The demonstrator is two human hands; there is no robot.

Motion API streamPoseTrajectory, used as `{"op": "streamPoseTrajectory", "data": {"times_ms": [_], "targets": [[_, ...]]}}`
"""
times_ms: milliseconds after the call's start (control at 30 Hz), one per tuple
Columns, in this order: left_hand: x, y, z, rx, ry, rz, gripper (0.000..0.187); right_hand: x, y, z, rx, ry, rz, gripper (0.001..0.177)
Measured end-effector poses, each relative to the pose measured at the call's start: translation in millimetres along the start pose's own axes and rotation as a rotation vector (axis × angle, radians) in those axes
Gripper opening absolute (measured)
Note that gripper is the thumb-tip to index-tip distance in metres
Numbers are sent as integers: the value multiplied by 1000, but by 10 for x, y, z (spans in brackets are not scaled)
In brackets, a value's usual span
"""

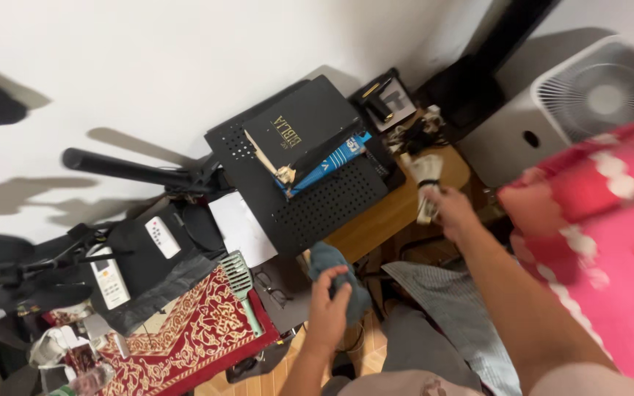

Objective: The person wipes a cluttered tabletop and a black shelf with a blue cloth, moving items like a remote, a game controller, a water bottle, and a book to clean underneath. They also wipe a tripod and a small fan before returning items to their original positions.

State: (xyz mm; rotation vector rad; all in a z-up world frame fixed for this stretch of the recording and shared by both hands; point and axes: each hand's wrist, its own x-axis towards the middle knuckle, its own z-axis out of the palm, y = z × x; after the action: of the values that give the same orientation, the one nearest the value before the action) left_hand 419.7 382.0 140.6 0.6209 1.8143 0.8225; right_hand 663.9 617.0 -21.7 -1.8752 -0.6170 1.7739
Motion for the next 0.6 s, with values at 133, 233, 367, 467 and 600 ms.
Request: {"op": "streamPoseTrajectory", "data": {"times_ms": [133,233,367,467,600], "targets": [[104,-231,318,-70,-53,-129,36,1261,46,56,135,36,31,31],[124,-483,499,-191,-83,-322,39,2087,99,197,199,96,35,22],[287,-719,593,-132,-45,-362,38,2889,86,435,298,68,44,21],[441,-842,607,-300,-32,-556,39,3211,50,569,261,177,71,29],[552,-960,556,-190,11,-318,37,3203,-49,707,331,-64,62,54]]}}
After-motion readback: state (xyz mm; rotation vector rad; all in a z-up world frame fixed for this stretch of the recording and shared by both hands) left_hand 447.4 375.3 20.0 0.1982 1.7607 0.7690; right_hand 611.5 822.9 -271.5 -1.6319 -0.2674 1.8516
